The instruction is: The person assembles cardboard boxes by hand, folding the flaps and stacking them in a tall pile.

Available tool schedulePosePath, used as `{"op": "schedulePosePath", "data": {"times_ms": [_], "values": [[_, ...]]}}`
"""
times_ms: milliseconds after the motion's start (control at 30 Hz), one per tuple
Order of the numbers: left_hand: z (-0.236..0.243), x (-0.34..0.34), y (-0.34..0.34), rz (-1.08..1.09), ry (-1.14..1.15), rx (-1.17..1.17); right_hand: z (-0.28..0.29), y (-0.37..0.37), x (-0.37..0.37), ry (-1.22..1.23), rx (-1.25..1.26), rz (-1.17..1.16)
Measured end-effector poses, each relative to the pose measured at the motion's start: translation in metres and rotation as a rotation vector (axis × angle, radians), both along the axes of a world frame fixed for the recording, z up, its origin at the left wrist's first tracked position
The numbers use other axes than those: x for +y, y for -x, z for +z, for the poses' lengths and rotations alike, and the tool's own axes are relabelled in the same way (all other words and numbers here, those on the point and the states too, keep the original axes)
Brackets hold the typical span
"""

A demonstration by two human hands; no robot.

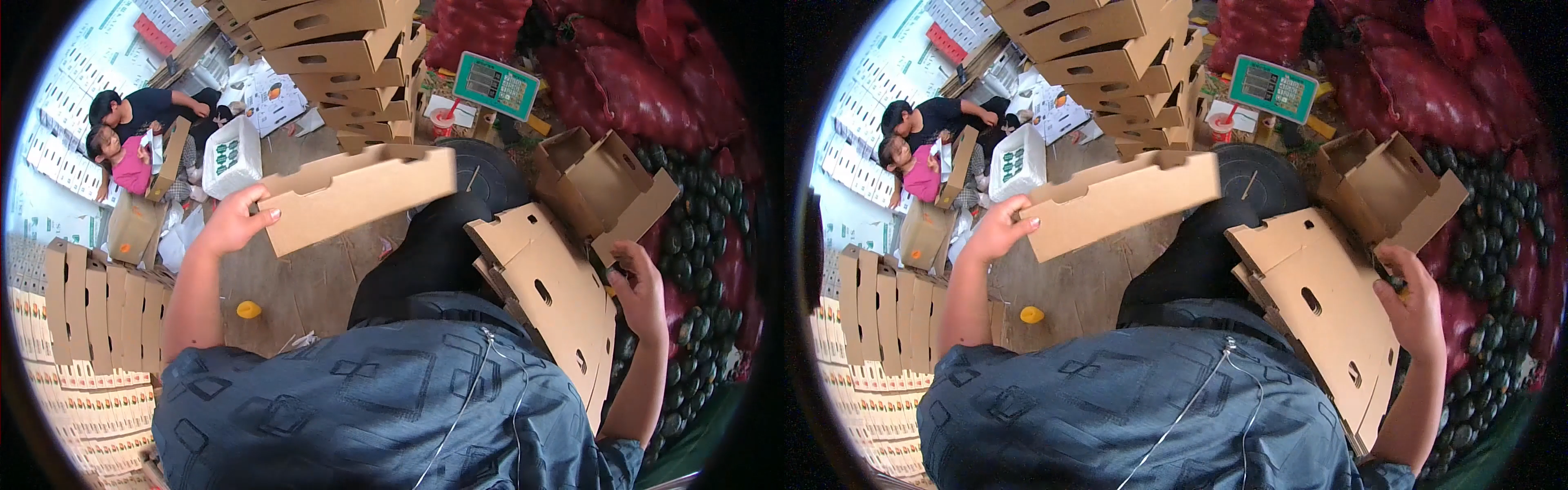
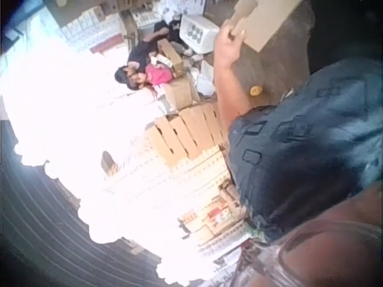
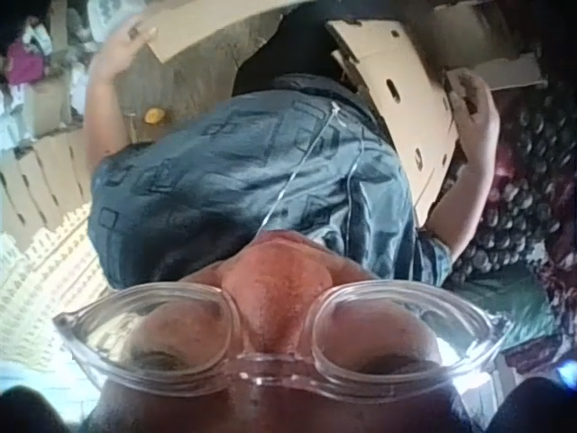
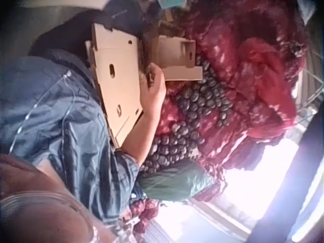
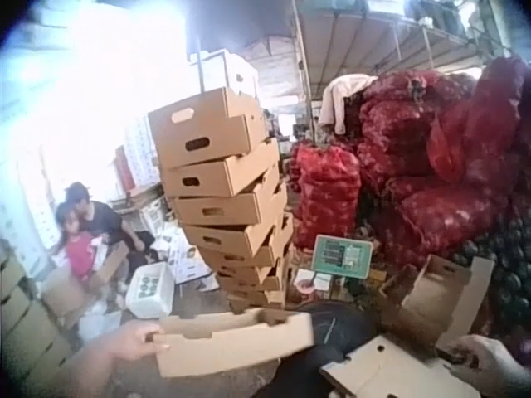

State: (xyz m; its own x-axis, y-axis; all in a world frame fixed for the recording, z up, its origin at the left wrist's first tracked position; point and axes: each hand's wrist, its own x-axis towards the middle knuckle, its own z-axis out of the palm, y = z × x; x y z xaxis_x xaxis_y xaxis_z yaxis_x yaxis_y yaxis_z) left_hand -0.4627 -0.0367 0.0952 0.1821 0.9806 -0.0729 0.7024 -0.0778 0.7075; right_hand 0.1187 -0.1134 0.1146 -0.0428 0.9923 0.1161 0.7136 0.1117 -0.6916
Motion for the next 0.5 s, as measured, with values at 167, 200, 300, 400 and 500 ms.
{"op": "schedulePosePath", "data": {"times_ms": [167, 200, 300, 400, 500], "values": [[-0.148, 0.020, 0.006, 0.252, -0.066, 0.329, -0.040, -0.022, -0.013, 0.132, -0.134, -0.010], [-0.183, 0.020, 0.002, 0.303, -0.061, 0.357, -0.047, -0.031, -0.021, 0.144, -0.110, -0.009], [-0.284, 0.014, -0.013, 0.343, -0.060, 0.429, -0.059, -0.054, -0.057, 0.310, -0.018, -0.138], [-0.362, 0.000, -0.024, 0.266, 0.162, 0.478, -0.061, -0.063, -0.109, 0.534, -0.354, -0.162], [-0.396, -0.002, -0.034, 0.252, 0.211, 0.486, -0.071, -0.056, -0.160, 0.744, -0.274, -0.167]]}}
